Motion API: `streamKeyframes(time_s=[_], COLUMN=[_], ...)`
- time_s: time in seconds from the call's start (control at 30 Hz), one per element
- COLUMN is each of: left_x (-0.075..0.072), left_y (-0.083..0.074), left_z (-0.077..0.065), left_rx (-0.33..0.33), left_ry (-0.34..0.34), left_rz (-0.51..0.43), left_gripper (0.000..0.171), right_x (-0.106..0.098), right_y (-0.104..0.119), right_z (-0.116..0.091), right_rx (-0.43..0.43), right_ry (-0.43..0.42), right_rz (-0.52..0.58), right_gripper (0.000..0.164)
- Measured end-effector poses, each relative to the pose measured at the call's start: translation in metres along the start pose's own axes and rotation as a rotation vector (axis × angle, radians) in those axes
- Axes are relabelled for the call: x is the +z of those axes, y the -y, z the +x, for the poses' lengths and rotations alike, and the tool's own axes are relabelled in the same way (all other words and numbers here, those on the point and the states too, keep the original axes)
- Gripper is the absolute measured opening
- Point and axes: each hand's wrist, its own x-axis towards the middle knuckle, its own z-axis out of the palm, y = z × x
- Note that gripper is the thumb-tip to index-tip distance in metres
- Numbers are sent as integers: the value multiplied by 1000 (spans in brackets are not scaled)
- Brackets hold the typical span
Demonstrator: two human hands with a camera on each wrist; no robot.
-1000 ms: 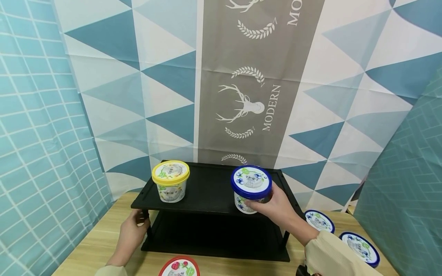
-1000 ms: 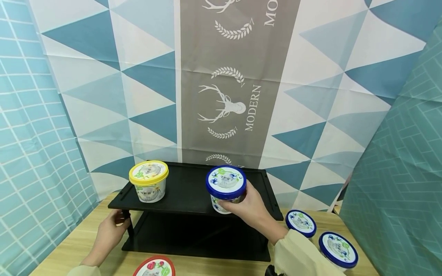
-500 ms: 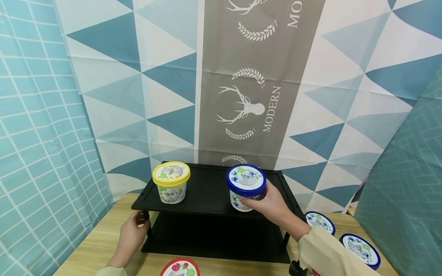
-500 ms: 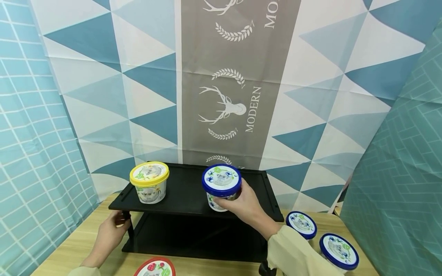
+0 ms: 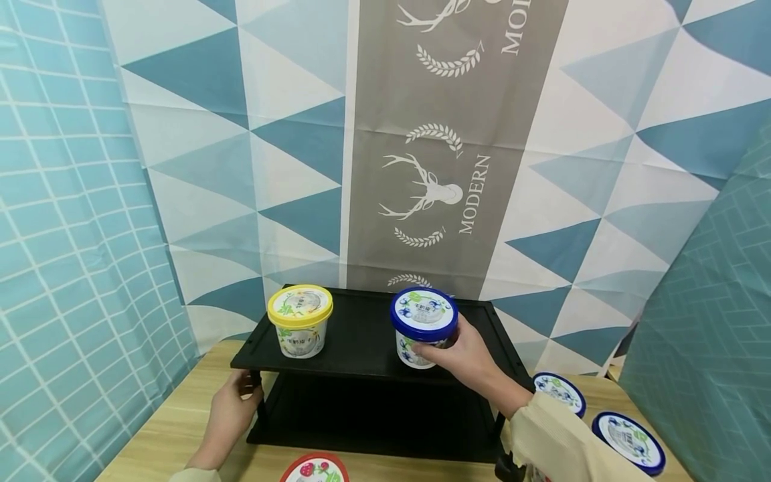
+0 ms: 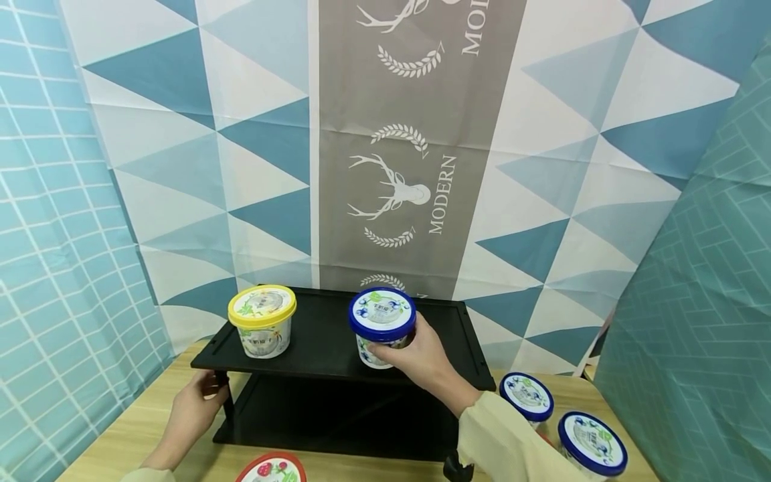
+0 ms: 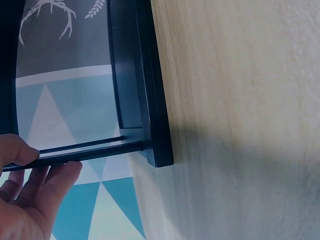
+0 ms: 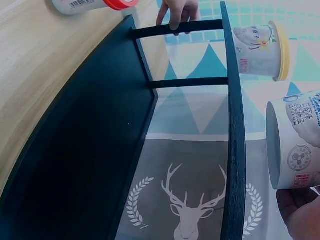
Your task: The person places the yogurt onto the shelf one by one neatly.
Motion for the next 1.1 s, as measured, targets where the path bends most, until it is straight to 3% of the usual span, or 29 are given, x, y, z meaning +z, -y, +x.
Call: streamKeyframes(time_s=[0.77,1.1], left_x=[-1,-2], left_y=[-3,-4], left_z=[-1,-3], left_rx=[6,-1], left_ry=[-26,-6], left_rz=[16,11], left_gripper=[36,36], right_x=[13,19], right_y=[5,5], right_z=[9,11], right_rx=[-30,-17], right_ry=[12,14], right_rz=[44,39], right_gripper=[71,70])
